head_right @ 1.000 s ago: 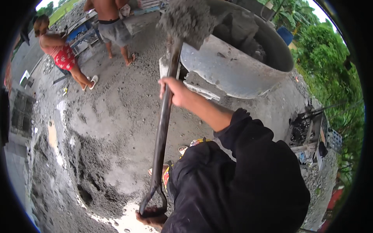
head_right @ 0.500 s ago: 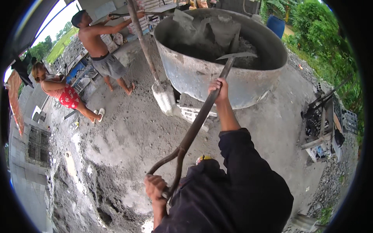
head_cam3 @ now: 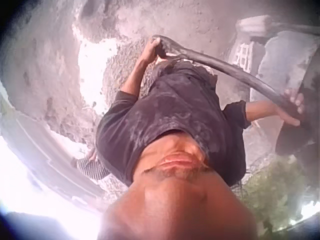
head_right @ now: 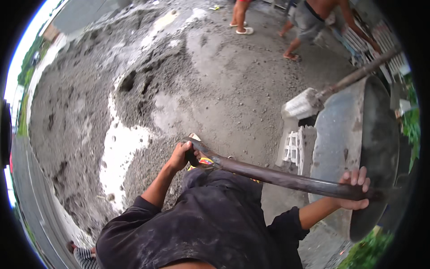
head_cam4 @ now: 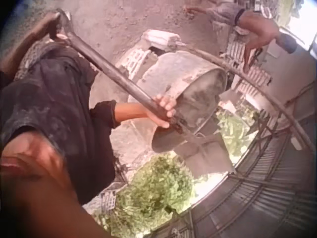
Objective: The person shovels concrete mixture from a pile on the ground into a cement mixer drum using shovels.
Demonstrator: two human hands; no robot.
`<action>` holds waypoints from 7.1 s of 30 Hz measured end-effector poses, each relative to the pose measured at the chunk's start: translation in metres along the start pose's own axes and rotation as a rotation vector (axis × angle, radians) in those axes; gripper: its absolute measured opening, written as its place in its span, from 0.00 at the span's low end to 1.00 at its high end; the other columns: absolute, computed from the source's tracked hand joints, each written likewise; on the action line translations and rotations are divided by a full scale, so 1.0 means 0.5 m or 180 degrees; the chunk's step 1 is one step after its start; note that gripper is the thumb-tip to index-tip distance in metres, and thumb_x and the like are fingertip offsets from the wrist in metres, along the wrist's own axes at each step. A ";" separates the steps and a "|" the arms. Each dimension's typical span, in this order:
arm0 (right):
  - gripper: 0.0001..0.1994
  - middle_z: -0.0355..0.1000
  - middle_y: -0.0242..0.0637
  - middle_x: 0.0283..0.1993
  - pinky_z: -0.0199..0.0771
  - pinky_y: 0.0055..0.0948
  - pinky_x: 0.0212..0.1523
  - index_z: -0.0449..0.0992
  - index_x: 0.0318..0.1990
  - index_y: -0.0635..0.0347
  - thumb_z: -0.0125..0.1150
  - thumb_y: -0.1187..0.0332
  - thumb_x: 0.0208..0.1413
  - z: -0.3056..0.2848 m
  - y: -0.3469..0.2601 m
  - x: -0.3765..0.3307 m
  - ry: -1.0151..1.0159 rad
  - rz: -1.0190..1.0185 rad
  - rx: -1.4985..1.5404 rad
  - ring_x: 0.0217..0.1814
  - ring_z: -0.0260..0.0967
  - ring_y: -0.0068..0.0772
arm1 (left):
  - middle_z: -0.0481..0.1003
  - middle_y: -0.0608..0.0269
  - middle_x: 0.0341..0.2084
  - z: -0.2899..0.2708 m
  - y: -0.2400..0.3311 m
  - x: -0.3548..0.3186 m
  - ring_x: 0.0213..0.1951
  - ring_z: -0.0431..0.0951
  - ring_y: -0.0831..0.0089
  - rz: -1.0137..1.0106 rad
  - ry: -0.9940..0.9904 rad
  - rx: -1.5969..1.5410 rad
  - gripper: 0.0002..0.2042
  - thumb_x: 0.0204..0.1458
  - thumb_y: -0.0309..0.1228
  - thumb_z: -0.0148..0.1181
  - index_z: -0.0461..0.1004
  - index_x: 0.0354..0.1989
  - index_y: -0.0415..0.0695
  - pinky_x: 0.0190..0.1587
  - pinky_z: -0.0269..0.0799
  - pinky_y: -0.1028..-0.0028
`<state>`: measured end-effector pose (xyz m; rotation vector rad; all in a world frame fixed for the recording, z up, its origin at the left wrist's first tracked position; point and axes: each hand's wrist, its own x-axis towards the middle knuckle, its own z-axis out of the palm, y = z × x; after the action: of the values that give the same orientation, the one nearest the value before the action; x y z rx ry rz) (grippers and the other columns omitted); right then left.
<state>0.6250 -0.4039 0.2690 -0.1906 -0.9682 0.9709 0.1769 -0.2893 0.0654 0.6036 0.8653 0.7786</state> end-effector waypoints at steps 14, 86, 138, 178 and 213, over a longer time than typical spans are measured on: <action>0.11 0.61 0.28 0.17 0.67 0.33 0.29 0.62 0.18 0.52 0.58 0.69 0.47 0.009 1.267 -0.172 0.2520 0.5321 0.0615 0.19 0.60 0.26 | 0.60 0.66 0.09 -0.268 -0.135 -0.382 0.10 0.62 0.73 -0.0537 0.5222 -0.1437 0.24 0.49 0.54 0.55 0.58 0.17 0.47 0.12 0.60 0.73; 0.09 0.63 0.35 0.14 0.62 0.30 0.15 0.66 0.16 0.59 0.57 0.71 0.44 0.059 1.087 0.163 0.4495 0.3136 -0.1323 0.13 0.61 0.29 | 0.58 0.67 0.08 -0.335 0.306 0.053 0.11 0.59 0.74 0.0201 0.2909 0.0154 0.26 0.51 0.59 0.48 0.59 0.18 0.48 0.15 0.57 0.75; 0.14 0.54 0.25 0.21 0.60 0.31 0.40 0.58 0.25 0.51 0.60 0.62 0.50 0.211 0.830 0.180 0.0336 0.2646 0.0941 0.26 0.53 0.21 | 0.62 0.64 0.08 -0.504 -0.053 -0.020 0.10 0.63 0.70 -0.0669 0.3271 -0.1481 0.14 0.44 0.43 0.50 0.63 0.17 0.46 0.15 0.62 0.69; 0.06 0.54 0.29 0.17 0.64 0.35 0.19 0.62 0.24 0.55 0.49 0.66 0.48 -0.234 2.769 -0.283 0.0666 0.7356 -0.1517 0.16 0.55 0.26 | 0.59 0.68 0.12 -0.906 -0.076 0.641 0.12 0.59 0.76 -0.0330 0.6938 -0.3870 0.13 0.51 0.42 0.45 0.59 0.21 0.47 0.15 0.57 0.75; 0.07 0.60 0.32 0.19 0.69 0.38 0.25 0.64 0.24 0.55 0.58 0.70 0.43 0.039 0.695 0.022 0.5121 0.2101 -0.0377 0.20 0.61 0.31 | 0.60 0.67 0.11 -0.394 0.324 -0.043 0.11 0.58 0.73 -0.1256 0.2046 0.0112 0.19 0.51 0.50 0.50 0.62 0.21 0.47 0.13 0.58 0.69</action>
<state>0.4000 -0.1976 0.1013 -1.2187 0.5817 0.9576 -0.0539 -0.1823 0.0918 0.1877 1.5361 0.5960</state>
